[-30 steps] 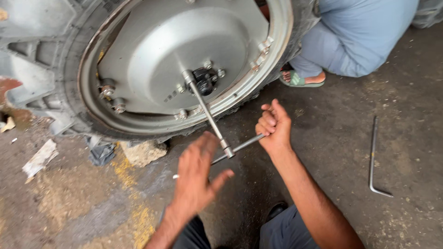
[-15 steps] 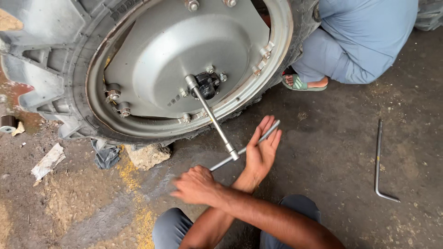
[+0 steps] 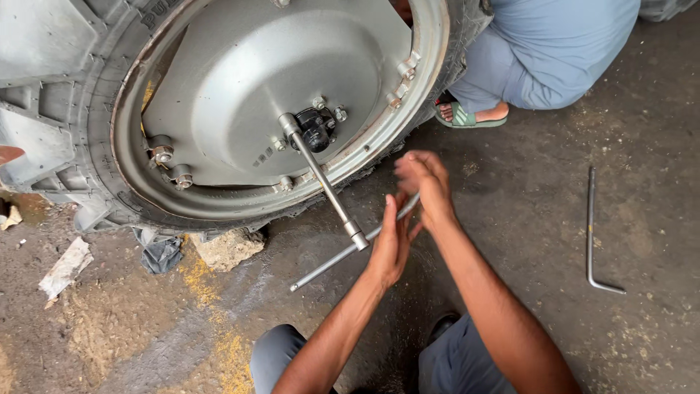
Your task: The person uses a lug wrench to loosen and remove several lug nuts from a tractor wheel hub. The person removes the nuts one by one and places them on the ground.
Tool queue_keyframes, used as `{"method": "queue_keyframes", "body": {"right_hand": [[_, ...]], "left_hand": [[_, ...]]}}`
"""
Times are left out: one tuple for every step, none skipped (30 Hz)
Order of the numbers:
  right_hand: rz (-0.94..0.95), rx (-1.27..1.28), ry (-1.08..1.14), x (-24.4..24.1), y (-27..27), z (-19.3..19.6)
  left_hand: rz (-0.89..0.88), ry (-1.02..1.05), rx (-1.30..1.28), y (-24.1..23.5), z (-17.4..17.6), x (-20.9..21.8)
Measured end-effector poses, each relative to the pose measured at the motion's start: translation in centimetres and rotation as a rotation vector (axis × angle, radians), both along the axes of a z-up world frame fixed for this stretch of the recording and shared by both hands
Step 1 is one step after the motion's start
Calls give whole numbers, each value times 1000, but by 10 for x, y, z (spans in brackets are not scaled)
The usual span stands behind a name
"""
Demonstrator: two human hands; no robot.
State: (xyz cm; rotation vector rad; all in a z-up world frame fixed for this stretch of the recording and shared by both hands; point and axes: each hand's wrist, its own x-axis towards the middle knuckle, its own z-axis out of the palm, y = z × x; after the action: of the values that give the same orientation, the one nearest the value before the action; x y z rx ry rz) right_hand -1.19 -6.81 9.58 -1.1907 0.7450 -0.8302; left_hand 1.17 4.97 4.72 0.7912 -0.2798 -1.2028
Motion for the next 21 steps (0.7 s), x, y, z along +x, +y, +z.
{"method": "queue_keyframes", "body": {"right_hand": [[20, 213, -129, 3, -5, -11], [40, 426, -259, 5, -11, -21], [65, 638, -388, 5, -16, -27], [78, 607, -410, 5, -22, -31], [87, 585, -430, 3, -23, -34], [96, 563, -451, 0, -22, -35], [72, 554, -450, 1, -22, -30], [48, 545, -449, 2, -19, -23], [19, 536, -445, 0, -14, -15], [7, 501, -434, -2, -6, -6], [-5, 460, -432, 0, 1, 7], [-17, 418, -430, 3, 11, 20], [22, 218, -432, 2, 27, 29], [59, 18, -430, 4, 46, 36], [102, -179, -423, 9, 69, 41], [118, -353, -346, 16, 97, 42], [161, -900, -145, 27, 125, 41], [231, -1159, 72, 39, 154, 35], [444, -1206, 147, 50, 179, 25], [660, -1246, 222, 59, 198, 14], [915, -1312, 487, 65, 211, 2]], "left_hand": [[-32, -14, 26, 9, 14, 3], [-136, -345, -14, 28, 28, 4], [-230, -680, -54, 49, 42, 7], [-259, -892, 37, 75, 54, 9], [-292, -1100, 140, 106, 63, 9], [-12, -1328, 135, 128, 69, 18], [284, -1555, 115, 146, 70, 27], [525, -1961, 285, 151, 65, 43], [784, -2344, 476, 152, 55, 57], [538, -2120, 629, 155, 38, 57], [317, -1882, 752, 150, 19, 60], [111, -1629, 854, 142, -2, 65], [152, -1519, 881, 133, -25, 63], [191, -1409, 905, 118, -47, 59], [377, -1393, 704, 103, -65, 51], [556, -1363, 500, 86, -79, 43], [501, -1144, 718, 55, -87, 37], [432, -913, 918, 30, -89, 26], [318, -571, 614, 10, -89, 13], [199, -228, 321, -15, -84, 1], [142, 60, -48, -34, -77, -8]]}}
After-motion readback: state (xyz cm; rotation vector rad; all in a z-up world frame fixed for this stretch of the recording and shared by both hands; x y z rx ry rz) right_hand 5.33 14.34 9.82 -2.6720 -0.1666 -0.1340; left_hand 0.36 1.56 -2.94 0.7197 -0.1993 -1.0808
